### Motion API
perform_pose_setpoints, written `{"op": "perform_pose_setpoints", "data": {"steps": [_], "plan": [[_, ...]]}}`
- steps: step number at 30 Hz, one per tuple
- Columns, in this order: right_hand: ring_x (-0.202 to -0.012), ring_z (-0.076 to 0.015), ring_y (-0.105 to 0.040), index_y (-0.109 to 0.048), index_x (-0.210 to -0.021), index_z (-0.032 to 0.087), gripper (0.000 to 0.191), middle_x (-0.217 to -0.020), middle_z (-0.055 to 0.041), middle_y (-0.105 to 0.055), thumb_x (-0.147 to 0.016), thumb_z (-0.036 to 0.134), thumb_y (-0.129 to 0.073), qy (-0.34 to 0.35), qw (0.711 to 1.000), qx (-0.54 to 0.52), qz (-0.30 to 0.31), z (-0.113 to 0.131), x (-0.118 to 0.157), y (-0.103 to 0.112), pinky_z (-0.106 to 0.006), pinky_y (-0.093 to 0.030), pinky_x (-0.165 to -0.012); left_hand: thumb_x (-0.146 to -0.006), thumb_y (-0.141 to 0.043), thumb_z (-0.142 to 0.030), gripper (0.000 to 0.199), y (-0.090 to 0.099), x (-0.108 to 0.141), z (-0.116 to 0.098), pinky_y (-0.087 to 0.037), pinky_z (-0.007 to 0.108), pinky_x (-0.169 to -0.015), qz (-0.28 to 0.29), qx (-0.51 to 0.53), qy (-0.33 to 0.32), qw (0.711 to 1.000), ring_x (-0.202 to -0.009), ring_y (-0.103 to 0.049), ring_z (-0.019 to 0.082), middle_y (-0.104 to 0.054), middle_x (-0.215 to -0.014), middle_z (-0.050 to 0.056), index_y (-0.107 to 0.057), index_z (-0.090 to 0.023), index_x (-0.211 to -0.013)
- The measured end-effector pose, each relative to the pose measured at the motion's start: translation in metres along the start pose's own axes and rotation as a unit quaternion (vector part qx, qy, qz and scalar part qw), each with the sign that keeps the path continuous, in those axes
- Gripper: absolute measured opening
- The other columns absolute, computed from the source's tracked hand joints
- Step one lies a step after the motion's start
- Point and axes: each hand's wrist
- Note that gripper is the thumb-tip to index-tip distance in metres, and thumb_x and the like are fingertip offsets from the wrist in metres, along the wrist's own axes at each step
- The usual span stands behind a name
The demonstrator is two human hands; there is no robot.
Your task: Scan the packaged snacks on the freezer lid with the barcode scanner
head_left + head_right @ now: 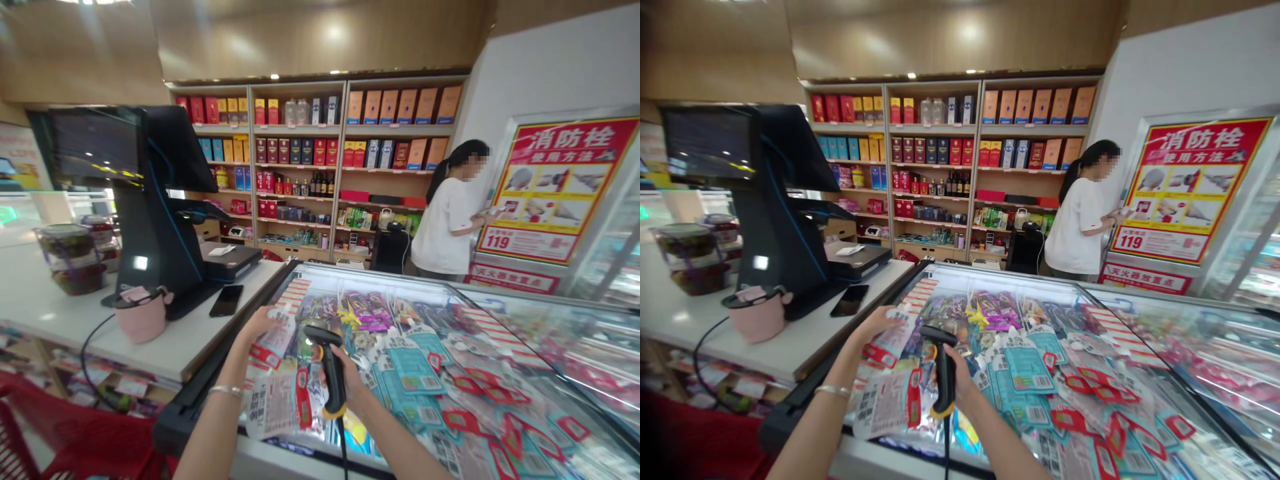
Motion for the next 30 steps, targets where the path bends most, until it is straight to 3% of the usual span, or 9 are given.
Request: {"op": "perform_pose_setpoints", "data": {"steps": [3,7,11,16,22,26,30], "plan": [[-0.036,-0.0106,-0.05,-0.066,-0.075,0.011,0.05,-0.044,-0.0033,-0.058,-0.069,0.06,-0.059,0.007,1.0,0.02,0.003,0.002,0.002,0.0,-0.019,-0.035,-0.037,-0.055,-0.076,-0.036,0.039,-0.02,-0.015,0.001,-0.049,0.026,-0.053,-0.139,0.226,0.043,0.963,-0.057,-0.062,0.016,-0.065,-0.064,0.002,-0.062,-0.014,-0.084],[-0.035,-0.0109,-0.049,-0.064,-0.075,0.012,0.048,-0.044,-0.0023,-0.058,-0.069,0.059,-0.062,0.047,0.998,0.048,-0.012,0.006,0.009,-0.009,-0.02,-0.035,-0.035,-0.056,-0.079,-0.031,0.033,-0.041,-0.021,0.008,-0.05,0.026,-0.05,-0.172,0.351,0.081,0.917,-0.051,-0.06,0.015,-0.063,-0.059,0.004,-0.06,-0.013,-0.076],[-0.032,-0.0103,-0.047,-0.061,-0.073,0.014,0.043,-0.041,-0.0004,-0.056,-0.07,0.057,-0.063,0.069,0.994,0.068,-0.046,0.012,0.018,-0.015,-0.02,-0.035,-0.034,-0.051,-0.081,-0.032,0.038,-0.041,-0.023,0.014,-0.051,0.027,-0.052,-0.21,0.315,0.053,0.924,-0.057,-0.063,0.017,-0.065,-0.064,0.005,-0.063,-0.012,-0.079],[-0.032,-0.0101,-0.047,-0.06,-0.074,0.014,0.042,-0.042,0.0,-0.056,-0.069,0.056,-0.064,0.088,0.993,0.076,-0.031,0.018,0.024,-0.017,-0.021,-0.036,-0.034,-0.049,-0.079,-0.042,0.045,-0.031,-0.023,0.018,-0.045,0.023,-0.049,-0.259,0.202,-0.002,0.944,-0.058,-0.061,0.016,-0.065,-0.064,0.003,-0.065,-0.013,-0.08],[-0.032,-0.01,-0.047,-0.059,-0.079,0.014,0.039,-0.046,-0.0001,-0.058,-0.07,0.051,-0.066,0.075,0.991,0.106,-0.024,0.014,0.028,-0.02,-0.02,-0.037,-0.032,-0.053,-0.074,-0.049,0.045,-0.025,-0.019,0.017,-0.04,0.02,-0.047,-0.265,0.169,-0.043,0.948,-0.055,-0.057,0.013,-0.062,-0.063,0.0,-0.063,-0.014,-0.08],[-0.035,-0.0097,-0.05,-0.058,-0.085,0.015,0.04,-0.063,-0.0017,-0.065,-0.067,0.048,-0.069,0.086,0.992,0.092,-0.026,0.012,0.027,-0.021,-0.022,-0.041,-0.033,-0.052,-0.074,-0.049,0.046,-0.024,-0.019,0.017,-0.04,0.021,-0.049,-0.268,0.163,-0.046,0.949,-0.055,-0.055,0.013,-0.061,-0.062,0.0,-0.062,-0.015,-0.079],[-0.035,-0.0096,-0.05,-0.058,-0.085,0.015,0.037,-0.062,-0.0009,-0.064,-0.069,0.047,-0.068,0.089,0.992,0.092,-0.014,0.012,0.025,-0.017,-0.021,-0.041,-0.032,-0.051,-0.074,-0.05,0.046,-0.024,-0.019,0.017,-0.039,0.022,-0.048,-0.276,0.155,-0.038,0.948,-0.053,-0.053,0.012,-0.06,-0.061,0.0,-0.062,-0.015,-0.078]]}}
Point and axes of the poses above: each hand's wrist, its own x-axis away from the middle knuckle, its own y-axis out of the back of the hand, z = x × y
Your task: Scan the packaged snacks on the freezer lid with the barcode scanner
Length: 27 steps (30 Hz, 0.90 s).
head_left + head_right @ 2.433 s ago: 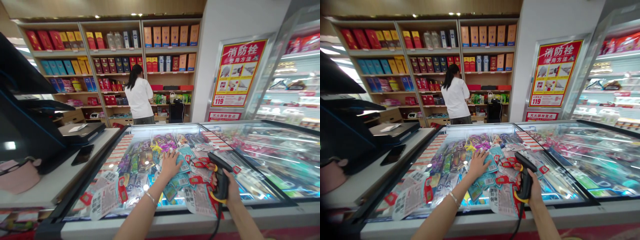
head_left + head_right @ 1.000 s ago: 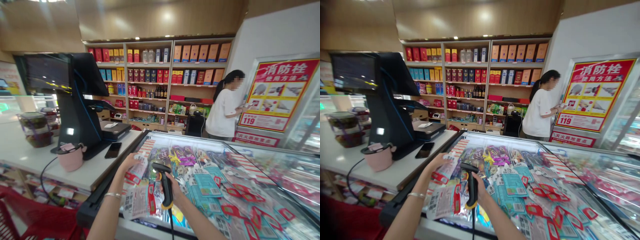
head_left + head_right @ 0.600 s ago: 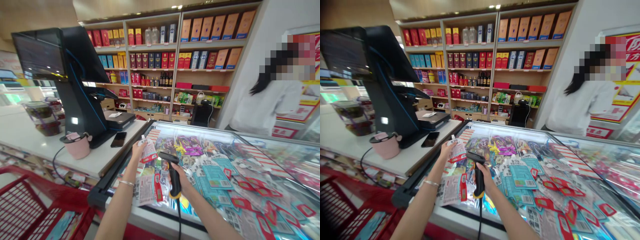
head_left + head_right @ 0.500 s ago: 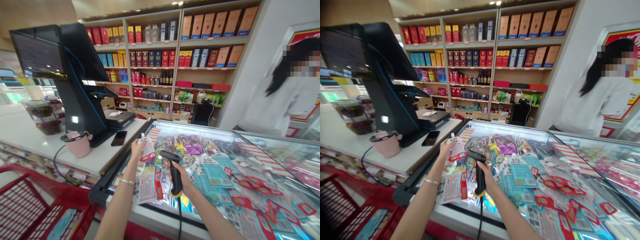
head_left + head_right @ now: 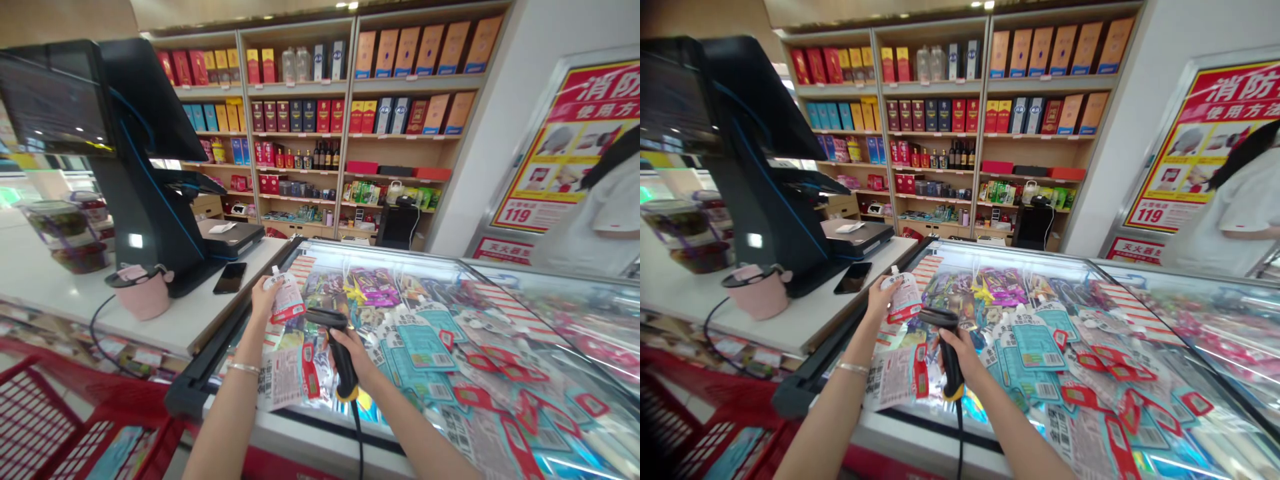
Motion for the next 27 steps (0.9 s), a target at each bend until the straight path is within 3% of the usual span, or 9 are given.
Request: {"op": "perform_pose_setpoints", "data": {"steps": [5,9,15,18,20,23,27], "plan": [[-0.034,-0.011,-0.049,-0.057,-0.082,0.016,0.035,-0.047,0.0023,-0.056,-0.072,0.049,-0.064,-0.007,1.0,0.015,0.005,-0.006,-0.004,0.006,-0.021,-0.039,-0.032,-0.052,-0.073,-0.05,0.045,-0.001,-0.001,0.002,-0.039,0.021,-0.047,0.004,-0.001,0.002,1.0,-0.054,-0.054,0.012,-0.061,-0.063,0.0,-0.061,-0.015,-0.078],[-0.033,-0.0118,-0.049,-0.055,-0.082,0.017,0.036,-0.046,0.0021,-0.057,-0.07,0.049,-0.065,-0.021,1.0,0.013,0.001,-0.007,-0.006,0.003,-0.022,-0.039,-0.034,-0.054,-0.072,-0.05,0.043,-0.004,0.0,0.006,-0.039,0.021,-0.048,0.0,-0.012,-0.003,1.0,-0.054,-0.054,0.012,-0.061,-0.061,0.0,-0.06,-0.016,-0.077],[-0.036,-0.0114,-0.048,-0.057,-0.079,0.016,0.034,-0.047,0.0007,-0.058,-0.068,0.048,-0.064,-0.009,0.999,-0.03,-0.02,0.032,0.013,0.004,-0.022,-0.037,-0.035,-0.054,-0.072,-0.048,0.044,-0.015,0.004,-0.008,-0.042,0.021,-0.051,0.011,0.068,-0.021,0.997,-0.057,-0.056,0.012,-0.062,-0.07,0.0,-0.056,-0.017,-0.081],[-0.035,-0.0105,-0.047,-0.059,-0.072,0.014,0.035,-0.045,-0.0013,-0.055,-0.072,0.05,-0.058,-0.022,0.998,-0.055,-0.018,0.066,0.036,0.031,-0.021,-0.034,-0.035,-0.053,-0.074,-0.046,0.046,-0.03,0.012,-0.029,-0.043,0.021,-0.051,0.077,0.094,-0.035,0.992,-0.057,-0.057,0.012,-0.062,-0.073,0.0,-0.054,-0.018,-0.083],[-0.036,-0.0103,-0.045,-0.061,-0.075,0.014,0.035,-0.046,-0.0009,-0.055,-0.073,0.049,-0.058,0.023,0.997,-0.068,-0.038,0.087,0.055,0.057,-0.021,-0.032,-0.034,-0.053,-0.074,-0.047,0.048,-0.047,0.023,-0.047,-0.043,0.02,-0.05,0.127,0.08,-0.039,0.988,-0.056,-0.057,0.012,-0.062,-0.072,0.0,-0.054,-0.018,-0.086],[-0.038,-0.0104,-0.044,-0.063,-0.082,0.015,0.032,-0.048,0.0001,-0.054,-0.072,0.045,-0.059,0.096,0.987,-0.09,-0.092,0.116,0.085,0.099,-0.02,-0.03,-0.033,-0.054,-0.073,-0.047,0.049,-0.08,0.053,-0.075,-0.042,0.02,-0.049,0.17,0.079,-0.039,0.981,-0.057,-0.058,0.012,-0.062,-0.074,-0.001,-0.054,-0.019,-0.089],[-0.038,-0.0098,-0.039,-0.065,-0.091,0.015,0.034,-0.049,0.0018,-0.048,-0.073,0.043,-0.057,0.13,0.976,-0.123,-0.126,0.144,0.125,0.147,-0.02,-0.031,-0.033,-0.056,-0.072,-0.048,0.052,-0.133,0.103,-0.104,-0.041,0.021,-0.046,0.247,0.126,0.014,0.961,-0.052,-0.057,0.013,-0.061,-0.067,-0.003,-0.051,-0.021,-0.095]]}}
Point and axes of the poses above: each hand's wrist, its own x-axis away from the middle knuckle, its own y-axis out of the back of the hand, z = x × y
